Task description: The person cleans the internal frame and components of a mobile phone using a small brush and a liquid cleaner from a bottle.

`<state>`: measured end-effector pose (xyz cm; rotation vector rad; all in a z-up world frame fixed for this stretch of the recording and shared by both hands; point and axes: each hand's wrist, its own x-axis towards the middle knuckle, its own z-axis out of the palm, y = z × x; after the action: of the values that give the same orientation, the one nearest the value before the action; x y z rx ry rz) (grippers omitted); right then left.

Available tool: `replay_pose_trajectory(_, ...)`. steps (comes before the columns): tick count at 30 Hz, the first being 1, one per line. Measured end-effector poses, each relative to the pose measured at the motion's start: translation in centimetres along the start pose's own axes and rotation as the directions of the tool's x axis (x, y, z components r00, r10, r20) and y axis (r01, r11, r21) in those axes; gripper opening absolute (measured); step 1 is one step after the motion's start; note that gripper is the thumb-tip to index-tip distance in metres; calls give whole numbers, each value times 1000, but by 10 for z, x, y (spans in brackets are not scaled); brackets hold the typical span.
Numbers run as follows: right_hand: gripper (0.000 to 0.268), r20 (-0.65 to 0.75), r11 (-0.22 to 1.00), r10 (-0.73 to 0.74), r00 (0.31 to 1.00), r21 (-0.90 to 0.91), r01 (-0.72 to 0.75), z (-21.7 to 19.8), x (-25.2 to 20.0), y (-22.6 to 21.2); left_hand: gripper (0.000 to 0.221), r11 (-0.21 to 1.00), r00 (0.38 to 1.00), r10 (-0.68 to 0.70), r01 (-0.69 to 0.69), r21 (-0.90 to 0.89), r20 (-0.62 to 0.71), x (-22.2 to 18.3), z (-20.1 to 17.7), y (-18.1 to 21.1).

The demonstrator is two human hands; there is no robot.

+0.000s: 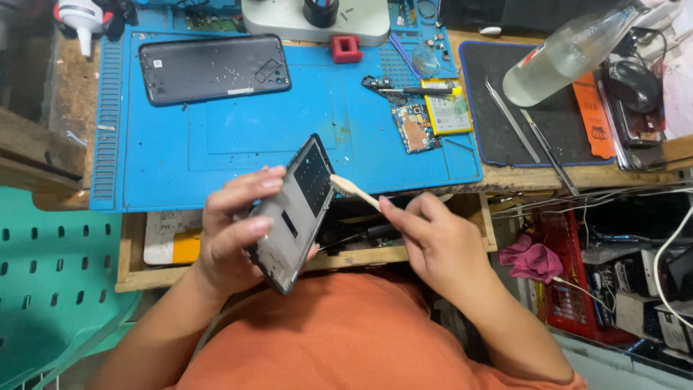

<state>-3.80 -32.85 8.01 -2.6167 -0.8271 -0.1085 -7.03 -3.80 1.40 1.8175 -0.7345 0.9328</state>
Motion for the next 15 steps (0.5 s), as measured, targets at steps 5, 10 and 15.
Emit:
replay_pose_trajectory(5,45,-24,993,45,999,111,-42,4,2,-7,79,998,998,61,-61,-10,33,-9,3,-1)
replay_pose_trajectory(10,50,143,898,-61,988,440,-8,-2,3,-4,78,998,998,62,-62,-24,-10,-15,5,-4)
replay_pose_trajectory(15,43,1,960,-1,1000,280,1,16,-9,-6,85,999,998,26,-24,22,-65,-19,5,-9)
